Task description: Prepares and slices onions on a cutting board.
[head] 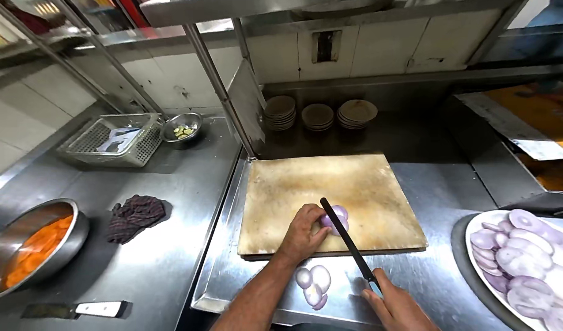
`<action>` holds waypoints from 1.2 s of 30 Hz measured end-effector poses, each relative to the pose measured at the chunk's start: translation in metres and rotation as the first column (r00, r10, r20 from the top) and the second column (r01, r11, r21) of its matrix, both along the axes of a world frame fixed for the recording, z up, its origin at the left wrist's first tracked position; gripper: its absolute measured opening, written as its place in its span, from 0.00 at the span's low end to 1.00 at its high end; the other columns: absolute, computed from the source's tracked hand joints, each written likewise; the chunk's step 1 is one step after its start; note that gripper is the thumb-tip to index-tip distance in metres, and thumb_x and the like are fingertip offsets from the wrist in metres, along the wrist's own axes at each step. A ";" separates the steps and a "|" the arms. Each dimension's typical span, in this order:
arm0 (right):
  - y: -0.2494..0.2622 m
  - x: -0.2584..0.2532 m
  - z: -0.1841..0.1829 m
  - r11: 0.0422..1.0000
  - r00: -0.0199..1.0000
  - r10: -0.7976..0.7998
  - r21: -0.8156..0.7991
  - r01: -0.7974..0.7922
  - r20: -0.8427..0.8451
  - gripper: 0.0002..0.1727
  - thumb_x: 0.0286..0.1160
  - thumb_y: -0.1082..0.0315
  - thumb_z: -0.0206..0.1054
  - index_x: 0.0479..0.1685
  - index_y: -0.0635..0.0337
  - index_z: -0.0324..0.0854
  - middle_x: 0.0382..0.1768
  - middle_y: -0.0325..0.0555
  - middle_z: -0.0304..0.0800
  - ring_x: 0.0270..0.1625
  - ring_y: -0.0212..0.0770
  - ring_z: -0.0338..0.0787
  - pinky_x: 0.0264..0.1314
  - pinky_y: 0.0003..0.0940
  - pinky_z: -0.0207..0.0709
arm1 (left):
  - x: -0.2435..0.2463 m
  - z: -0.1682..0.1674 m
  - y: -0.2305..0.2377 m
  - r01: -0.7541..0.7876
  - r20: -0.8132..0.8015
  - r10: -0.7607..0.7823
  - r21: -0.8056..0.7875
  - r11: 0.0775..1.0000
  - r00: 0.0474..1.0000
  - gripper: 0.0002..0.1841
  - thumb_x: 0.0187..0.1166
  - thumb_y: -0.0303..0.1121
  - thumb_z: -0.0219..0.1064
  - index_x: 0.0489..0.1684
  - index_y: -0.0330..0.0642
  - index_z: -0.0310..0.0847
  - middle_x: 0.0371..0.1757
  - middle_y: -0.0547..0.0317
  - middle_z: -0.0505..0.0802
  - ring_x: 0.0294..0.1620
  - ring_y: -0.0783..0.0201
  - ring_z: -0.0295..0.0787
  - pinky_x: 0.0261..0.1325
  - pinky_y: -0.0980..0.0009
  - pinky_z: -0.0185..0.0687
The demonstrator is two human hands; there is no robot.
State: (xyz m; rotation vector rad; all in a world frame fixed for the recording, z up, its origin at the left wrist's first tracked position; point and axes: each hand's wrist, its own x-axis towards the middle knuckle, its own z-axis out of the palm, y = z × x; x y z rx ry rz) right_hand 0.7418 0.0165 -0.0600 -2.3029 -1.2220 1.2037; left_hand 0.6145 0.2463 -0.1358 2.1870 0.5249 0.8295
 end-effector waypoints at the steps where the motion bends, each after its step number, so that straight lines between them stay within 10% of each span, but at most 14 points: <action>1: 0.000 0.000 0.000 1.000 1.000 0.005 0.003 -0.005 0.006 0.23 0.88 0.56 0.58 0.69 0.66 0.69 0.33 0.61 0.88 0.38 0.63 0.91 0.45 0.61 0.82 | 0.000 0.000 0.000 0.001 -0.002 -0.001 -0.001 1.000 1.000 0.15 0.75 0.39 0.76 0.54 0.41 0.89 0.59 0.54 0.89 0.62 0.64 0.86 0.68 0.65 0.85; 21: 0.075 -0.008 0.001 0.991 0.994 0.064 -0.122 -0.052 0.089 0.23 0.92 0.54 0.53 0.75 0.58 0.63 0.43 0.58 0.88 0.49 0.59 0.93 0.55 0.55 0.84 | 0.000 0.002 0.002 -0.021 0.034 0.024 -0.084 0.996 0.999 0.15 0.73 0.35 0.78 0.55 0.41 0.91 0.56 0.55 0.91 0.58 0.67 0.89 0.65 0.69 0.88; 36: 0.024 -0.014 -0.019 0.991 0.998 0.038 -0.128 -0.031 0.054 0.23 0.89 0.57 0.56 0.74 0.61 0.68 0.42 0.63 0.91 0.48 0.64 0.93 0.52 0.61 0.83 | -0.002 0.009 0.003 0.035 -0.134 -0.036 -0.009 0.999 0.990 0.20 0.78 0.43 0.72 0.68 0.52 0.88 0.62 0.52 0.88 0.62 0.63 0.86 0.68 0.64 0.85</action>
